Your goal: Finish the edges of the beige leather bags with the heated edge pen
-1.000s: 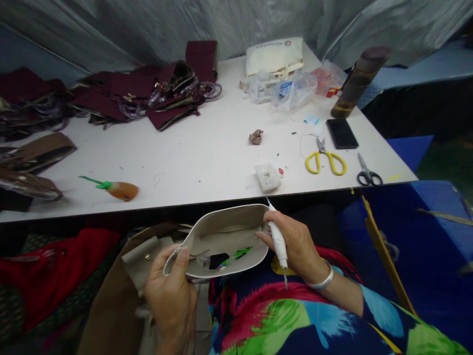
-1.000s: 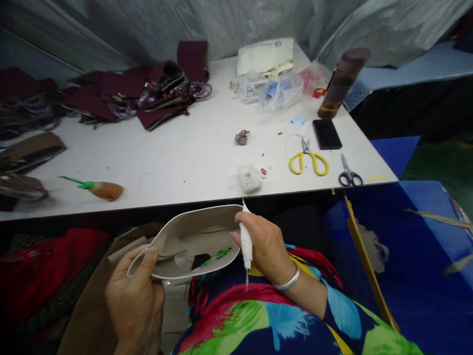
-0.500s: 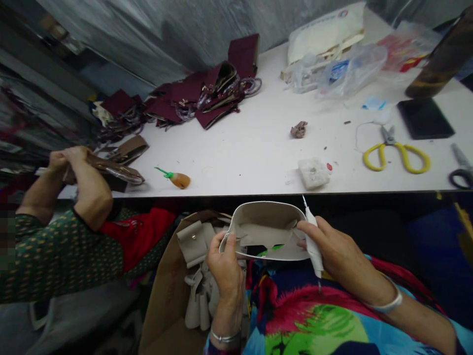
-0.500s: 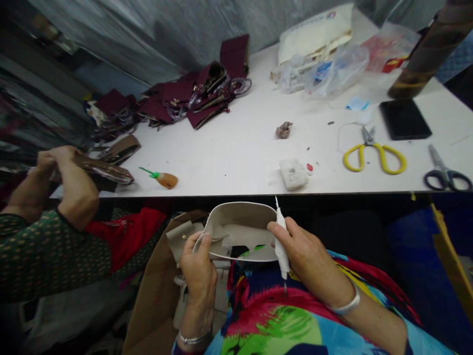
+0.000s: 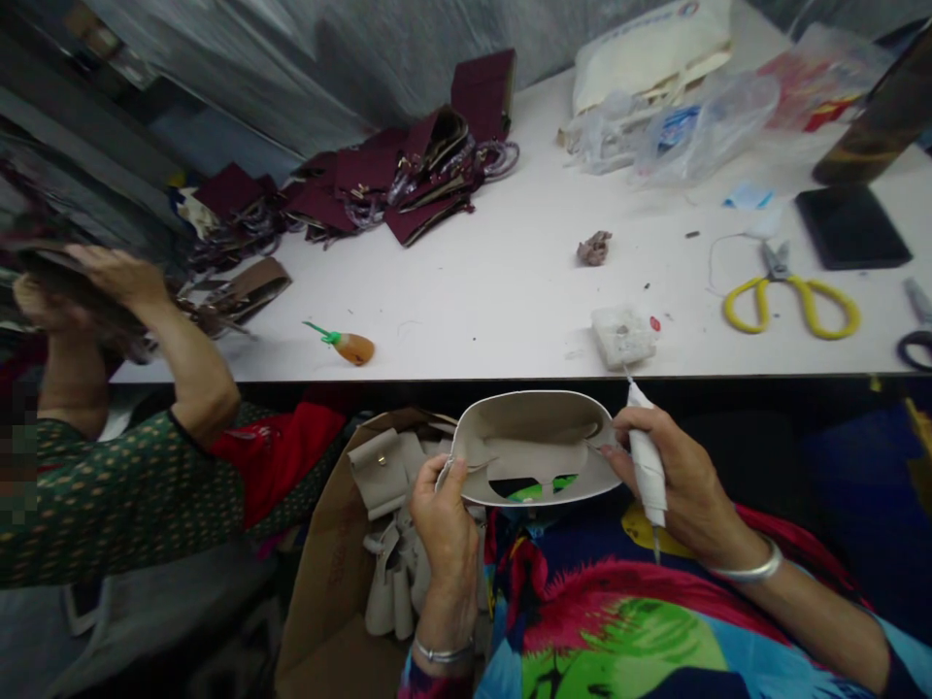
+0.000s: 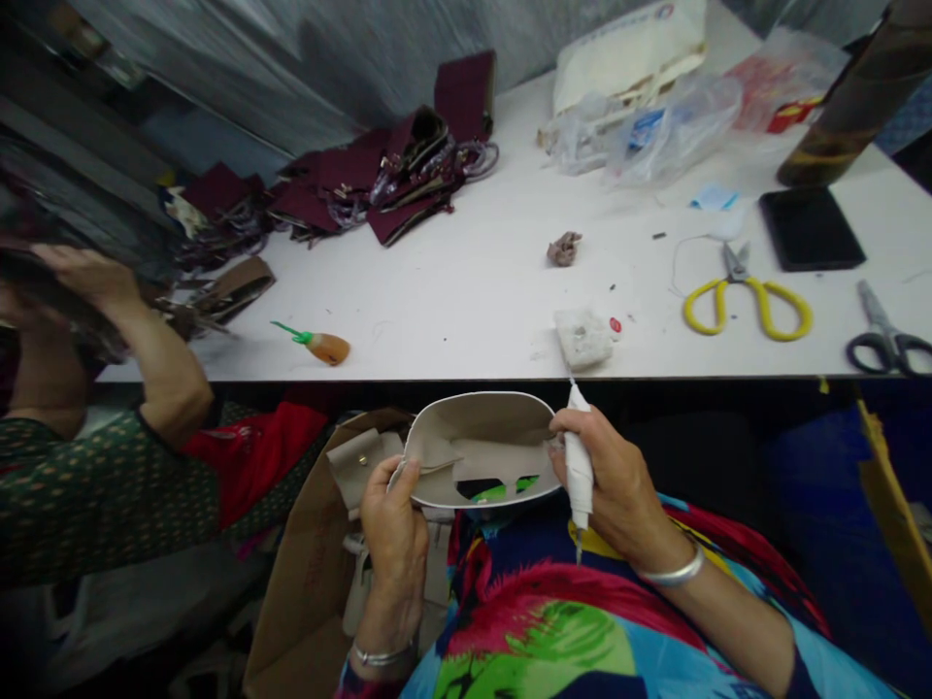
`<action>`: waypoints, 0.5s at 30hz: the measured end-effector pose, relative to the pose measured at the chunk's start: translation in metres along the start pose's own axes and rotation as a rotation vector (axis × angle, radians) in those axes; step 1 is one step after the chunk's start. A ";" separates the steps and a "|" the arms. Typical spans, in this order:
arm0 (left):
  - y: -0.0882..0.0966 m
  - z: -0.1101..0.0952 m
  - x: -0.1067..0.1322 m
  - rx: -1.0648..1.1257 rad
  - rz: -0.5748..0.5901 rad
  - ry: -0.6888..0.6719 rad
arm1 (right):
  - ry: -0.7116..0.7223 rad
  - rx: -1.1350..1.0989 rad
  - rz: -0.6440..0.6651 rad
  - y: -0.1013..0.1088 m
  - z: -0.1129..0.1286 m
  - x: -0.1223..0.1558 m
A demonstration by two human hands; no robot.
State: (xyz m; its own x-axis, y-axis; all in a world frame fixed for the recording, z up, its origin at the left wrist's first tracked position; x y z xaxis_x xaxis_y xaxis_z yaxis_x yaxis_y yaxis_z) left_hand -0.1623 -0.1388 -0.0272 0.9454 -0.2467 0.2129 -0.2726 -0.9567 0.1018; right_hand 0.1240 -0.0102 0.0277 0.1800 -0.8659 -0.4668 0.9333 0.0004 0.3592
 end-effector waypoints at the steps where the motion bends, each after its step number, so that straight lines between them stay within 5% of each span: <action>1: 0.000 0.002 -0.001 0.004 0.002 0.015 | 0.000 -0.011 -0.015 0.001 0.000 0.000; 15: 0.018 0.000 -0.013 -0.119 -0.026 -0.130 | -0.014 -0.033 -0.046 0.001 -0.005 -0.001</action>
State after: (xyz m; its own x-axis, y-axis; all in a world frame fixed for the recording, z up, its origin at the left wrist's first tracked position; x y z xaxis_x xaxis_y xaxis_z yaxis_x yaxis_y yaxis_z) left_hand -0.1791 -0.1530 -0.0281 0.9655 -0.2471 0.0821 -0.2594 -0.9401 0.2213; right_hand 0.1258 -0.0068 0.0245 0.1326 -0.8724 -0.4705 0.9503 -0.0229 0.3104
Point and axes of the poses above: each hand's wrist, its own x-axis away from the middle knuckle, its own y-axis out of the back of the hand, z = x × y, the point moved 8 cm from there along -x, towards the middle knuckle, and after that the axes turned 11 degrees about -z, right-handed, at the moved point
